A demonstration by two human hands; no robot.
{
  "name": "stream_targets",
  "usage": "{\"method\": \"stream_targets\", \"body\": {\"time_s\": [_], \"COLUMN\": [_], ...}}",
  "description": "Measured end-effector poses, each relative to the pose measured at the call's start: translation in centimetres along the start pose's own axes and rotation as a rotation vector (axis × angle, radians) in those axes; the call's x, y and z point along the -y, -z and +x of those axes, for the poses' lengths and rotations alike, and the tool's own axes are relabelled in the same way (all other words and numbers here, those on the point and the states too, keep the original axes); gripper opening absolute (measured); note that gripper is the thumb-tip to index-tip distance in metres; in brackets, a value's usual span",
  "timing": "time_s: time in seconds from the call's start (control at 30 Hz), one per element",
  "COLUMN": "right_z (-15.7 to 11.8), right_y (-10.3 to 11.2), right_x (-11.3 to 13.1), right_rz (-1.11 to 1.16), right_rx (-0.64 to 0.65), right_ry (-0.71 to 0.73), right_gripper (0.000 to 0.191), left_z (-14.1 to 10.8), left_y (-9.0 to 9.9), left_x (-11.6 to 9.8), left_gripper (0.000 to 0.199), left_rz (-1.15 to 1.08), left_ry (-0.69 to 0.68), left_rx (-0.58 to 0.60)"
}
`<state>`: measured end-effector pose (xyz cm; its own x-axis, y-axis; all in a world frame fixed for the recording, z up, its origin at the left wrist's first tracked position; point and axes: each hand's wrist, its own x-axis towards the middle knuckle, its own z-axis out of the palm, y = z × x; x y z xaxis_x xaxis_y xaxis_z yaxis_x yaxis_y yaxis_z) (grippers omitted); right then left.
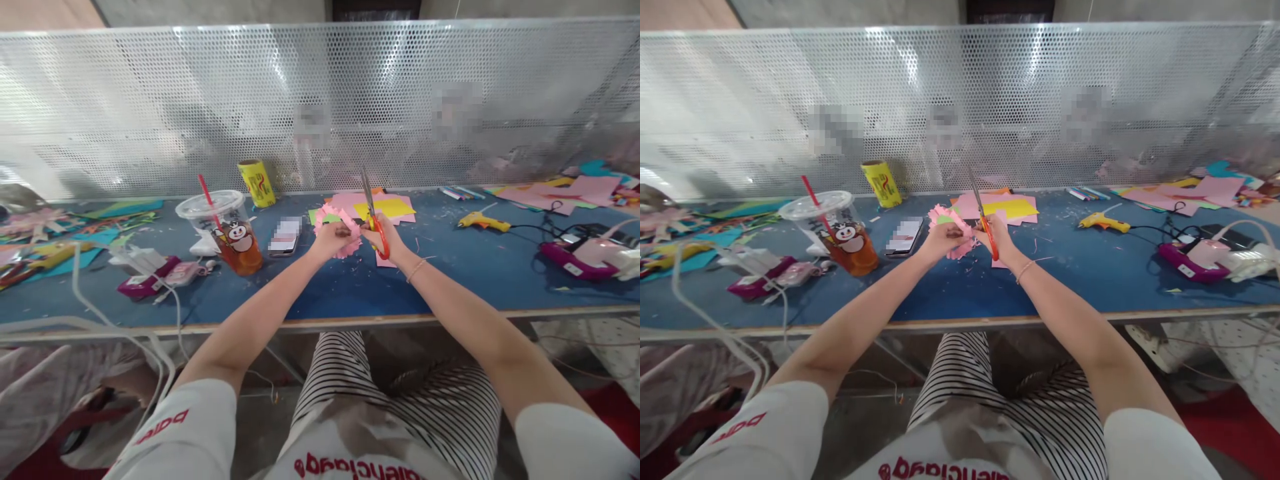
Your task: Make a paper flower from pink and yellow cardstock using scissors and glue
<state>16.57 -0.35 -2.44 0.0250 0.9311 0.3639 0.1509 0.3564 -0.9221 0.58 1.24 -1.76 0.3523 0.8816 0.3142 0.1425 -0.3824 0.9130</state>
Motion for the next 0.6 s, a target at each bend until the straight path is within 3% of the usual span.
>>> {"method": "stream_targets", "body": {"time_s": [0.13, 0.3, 0.4, 0.6], "right_z": [-0.3, -0.5, -0.9, -1.5], "right_y": [0.0, 0.2, 0.2, -0.1], "right_x": [0.2, -0.2, -0.9, -1.3], "right_rz": [-0.006, -0.020, -0.012, -0.015], "right_rx": [0.006, -0.031, 0.058, 0.241], "right_ry": [0.011, -0.027, -0.102, -0.149], "right_gripper": [0.034, 0.038, 0.042, 0.049], "left_z": [-0.2, 0.6, 1.0, 0.5], "left_y": [-0.2, 0.7, 1.4, 1.5], "left_x": [-0.1, 0.6, 0.4, -1.4], "left_gripper": [0.026, 0.032, 0.034, 0.023], "left_rz": [-0.076, -0.104, -0.226, -0.541], "left_ry": [0.025, -0.052, -0.056, 0.057], "left_rx": [0.033, -0.244, -0.392, -0.463]}}
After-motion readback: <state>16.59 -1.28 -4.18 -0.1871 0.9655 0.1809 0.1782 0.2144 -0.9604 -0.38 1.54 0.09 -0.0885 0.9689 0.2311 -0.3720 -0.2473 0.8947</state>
